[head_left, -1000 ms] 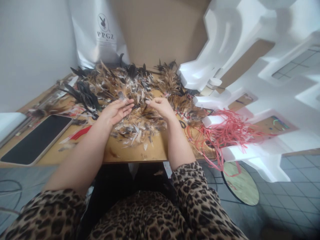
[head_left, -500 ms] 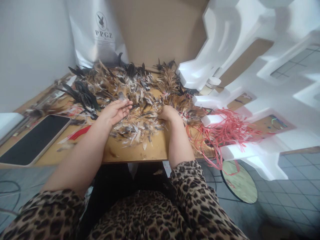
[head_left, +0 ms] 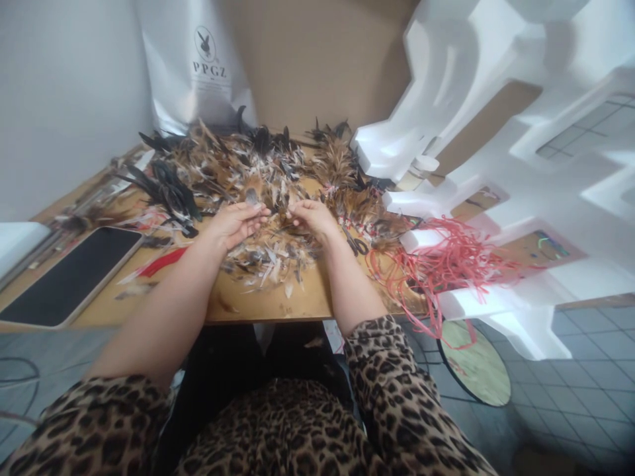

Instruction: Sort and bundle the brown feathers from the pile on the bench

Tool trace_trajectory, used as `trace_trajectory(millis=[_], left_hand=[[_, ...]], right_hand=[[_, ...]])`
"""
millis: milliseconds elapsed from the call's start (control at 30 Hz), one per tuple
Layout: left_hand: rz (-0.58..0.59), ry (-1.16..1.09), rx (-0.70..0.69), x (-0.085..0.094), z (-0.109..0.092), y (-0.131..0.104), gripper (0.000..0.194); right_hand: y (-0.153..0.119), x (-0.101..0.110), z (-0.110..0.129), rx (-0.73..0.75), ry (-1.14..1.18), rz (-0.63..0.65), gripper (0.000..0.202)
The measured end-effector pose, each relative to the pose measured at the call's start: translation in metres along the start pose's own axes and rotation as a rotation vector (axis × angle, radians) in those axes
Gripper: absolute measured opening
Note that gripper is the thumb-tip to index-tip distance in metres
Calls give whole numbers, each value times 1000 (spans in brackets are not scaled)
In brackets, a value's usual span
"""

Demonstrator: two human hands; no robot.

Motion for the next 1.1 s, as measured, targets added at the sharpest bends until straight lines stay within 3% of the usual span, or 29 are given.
trace_trajectory(millis=[200, 633, 867, 1000, 1100], left_hand=[[-25, 67, 32, -5, 5, -3, 11], [-45, 48, 31, -4, 9, 2, 1], [-57, 44, -3, 0, 10, 6, 7], [-58, 31, -23, -2, 6, 3, 11], [-25, -3, 1, -5, 3, 0, 9]], right_hand=[[0, -17, -3, 13, 75, -53, 28], [-5, -35, 7, 347, -377, -265, 18], [-11, -38, 15, 410, -503, -304, 15], [-6, -37, 11, 358, -325, -242, 17], [0, -41, 1, 235, 19, -58, 27]])
Point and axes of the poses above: each hand's wrist, its own y-axis towards the middle knuckle, its own x-axis out of the back of the hand, z = x × y, the point moved 7 cm from there along y, towards the middle knuckle, and after that the axes turned 6 degrees about z, right-handed, at the moved point
